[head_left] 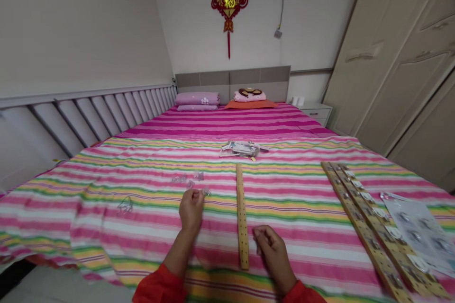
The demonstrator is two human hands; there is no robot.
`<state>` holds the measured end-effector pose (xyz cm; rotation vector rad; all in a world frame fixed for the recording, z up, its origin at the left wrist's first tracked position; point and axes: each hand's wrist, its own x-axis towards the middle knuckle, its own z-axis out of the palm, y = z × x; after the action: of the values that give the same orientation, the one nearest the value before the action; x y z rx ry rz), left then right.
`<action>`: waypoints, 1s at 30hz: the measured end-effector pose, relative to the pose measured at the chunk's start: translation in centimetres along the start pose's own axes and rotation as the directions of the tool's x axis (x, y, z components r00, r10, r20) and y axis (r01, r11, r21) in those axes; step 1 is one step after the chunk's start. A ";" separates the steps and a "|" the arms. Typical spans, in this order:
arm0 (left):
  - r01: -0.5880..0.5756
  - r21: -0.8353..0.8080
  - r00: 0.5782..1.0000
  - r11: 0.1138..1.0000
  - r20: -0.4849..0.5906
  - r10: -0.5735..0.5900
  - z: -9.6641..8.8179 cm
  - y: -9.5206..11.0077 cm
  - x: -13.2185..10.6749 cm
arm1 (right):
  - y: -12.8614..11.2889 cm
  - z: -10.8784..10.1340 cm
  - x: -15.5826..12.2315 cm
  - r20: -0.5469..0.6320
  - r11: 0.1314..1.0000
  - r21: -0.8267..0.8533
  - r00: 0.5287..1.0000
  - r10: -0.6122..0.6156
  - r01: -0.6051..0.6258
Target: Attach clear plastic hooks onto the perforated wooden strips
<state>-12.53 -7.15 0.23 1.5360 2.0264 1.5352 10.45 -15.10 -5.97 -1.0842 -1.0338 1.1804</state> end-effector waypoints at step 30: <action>0.734 -0.668 0.661 0.122 0.663 -0.351 -0.1 9.3 -14.5 | -7.3 2.8 -3.2 -0.032 0.982 0.181 0.998 0.049 -0.043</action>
<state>-0.29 -19.15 1.61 0.3748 0.8834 1.4182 8.65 -18.45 1.61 -0.9869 -0.8599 1.2619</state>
